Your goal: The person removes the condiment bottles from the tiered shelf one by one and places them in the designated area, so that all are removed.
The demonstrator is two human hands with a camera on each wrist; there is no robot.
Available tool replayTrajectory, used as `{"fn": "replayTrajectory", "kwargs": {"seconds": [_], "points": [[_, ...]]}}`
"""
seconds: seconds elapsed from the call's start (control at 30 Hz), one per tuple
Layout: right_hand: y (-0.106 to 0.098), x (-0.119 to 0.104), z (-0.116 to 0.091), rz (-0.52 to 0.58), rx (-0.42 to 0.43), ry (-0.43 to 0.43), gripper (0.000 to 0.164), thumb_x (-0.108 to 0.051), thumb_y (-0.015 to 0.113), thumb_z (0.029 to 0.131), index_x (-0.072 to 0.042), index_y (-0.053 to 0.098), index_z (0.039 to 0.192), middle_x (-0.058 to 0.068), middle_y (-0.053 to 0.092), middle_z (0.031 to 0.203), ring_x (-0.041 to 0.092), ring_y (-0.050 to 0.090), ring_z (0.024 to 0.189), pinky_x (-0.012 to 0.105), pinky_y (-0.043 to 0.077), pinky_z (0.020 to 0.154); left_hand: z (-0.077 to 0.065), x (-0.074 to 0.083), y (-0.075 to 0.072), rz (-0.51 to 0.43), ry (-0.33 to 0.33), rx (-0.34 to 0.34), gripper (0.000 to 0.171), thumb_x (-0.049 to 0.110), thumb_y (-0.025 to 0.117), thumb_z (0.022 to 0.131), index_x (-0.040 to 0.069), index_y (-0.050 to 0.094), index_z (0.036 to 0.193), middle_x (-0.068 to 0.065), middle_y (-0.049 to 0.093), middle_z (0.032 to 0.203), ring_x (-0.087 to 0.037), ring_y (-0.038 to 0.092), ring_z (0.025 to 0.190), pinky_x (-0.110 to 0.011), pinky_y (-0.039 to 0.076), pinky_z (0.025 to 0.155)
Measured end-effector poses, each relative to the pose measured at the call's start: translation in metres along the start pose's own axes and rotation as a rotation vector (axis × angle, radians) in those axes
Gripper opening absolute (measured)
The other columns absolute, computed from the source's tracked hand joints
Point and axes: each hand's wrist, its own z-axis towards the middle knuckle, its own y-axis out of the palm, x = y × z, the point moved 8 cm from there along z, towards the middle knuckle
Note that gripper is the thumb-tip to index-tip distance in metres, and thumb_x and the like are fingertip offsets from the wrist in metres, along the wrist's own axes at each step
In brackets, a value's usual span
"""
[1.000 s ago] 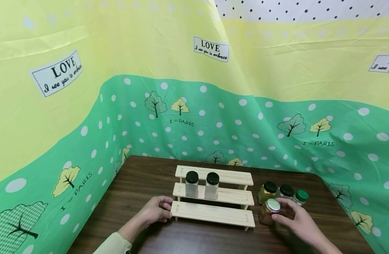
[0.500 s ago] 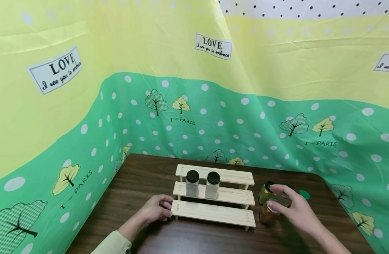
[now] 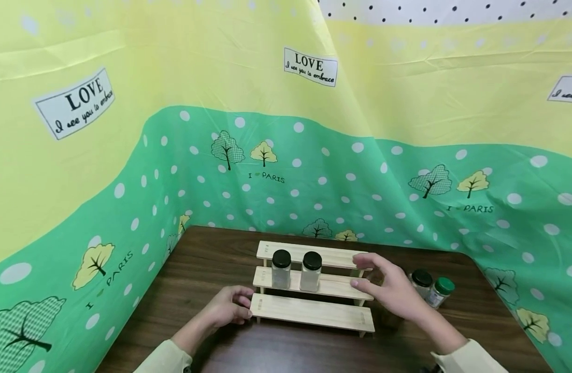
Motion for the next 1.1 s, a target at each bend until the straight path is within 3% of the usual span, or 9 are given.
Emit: {"fn": "replayTrajectory", "kwargs": {"seconds": [0.23,0.63,0.9,1.1], "points": [[0.034,-0.010,0.015,0.083,-0.045,0.010,0.049,-0.026,0.079,0.091,-0.012,0.061,0.134,0.011,0.066,0.129,0.029,0.065,0.112,0.030,0.057,0.081,-0.001,0.001,-0.001,0.004,-0.004,0.005,0.059,-0.014,0.073,0.077,-0.013,0.054,0.133,-0.012,0.060,0.097,-0.019,0.063,0.072,-0.031,0.058,0.062],[0.070,-0.013,0.027,0.202,-0.069,0.077,0.056,-0.019,0.082,0.088,-0.014,0.058,0.138,0.007,0.066,0.126,0.028,0.066,0.114,0.032,0.060,0.087,-0.001,0.002,-0.001,-0.006,-0.009,-0.003,0.059,-0.015,0.073,0.077,-0.013,0.054,0.133,-0.013,0.060,0.098,-0.019,0.064,0.072,-0.032,0.059,0.063],[0.079,-0.005,0.031,0.201,-0.030,0.154,0.058,-0.027,0.085,0.086,-0.018,0.057,0.135,0.006,0.066,0.122,0.024,0.068,0.113,0.031,0.059,0.086,-0.001,0.001,-0.001,-0.011,-0.011,-0.007,0.059,-0.015,0.073,0.077,-0.013,0.054,0.133,-0.013,0.060,0.098,-0.019,0.064,0.072,-0.032,0.059,0.063],[0.082,-0.003,0.034,0.201,-0.009,0.167,0.053,-0.025,0.085,0.085,-0.017,0.058,0.130,0.007,0.067,0.121,0.024,0.068,0.112,0.029,0.059,0.086,0.000,0.000,-0.001,-0.013,-0.005,-0.007,0.059,-0.015,0.073,0.077,-0.013,0.054,0.133,-0.013,0.060,0.098,-0.018,0.065,0.072,-0.031,0.059,0.063]]}}
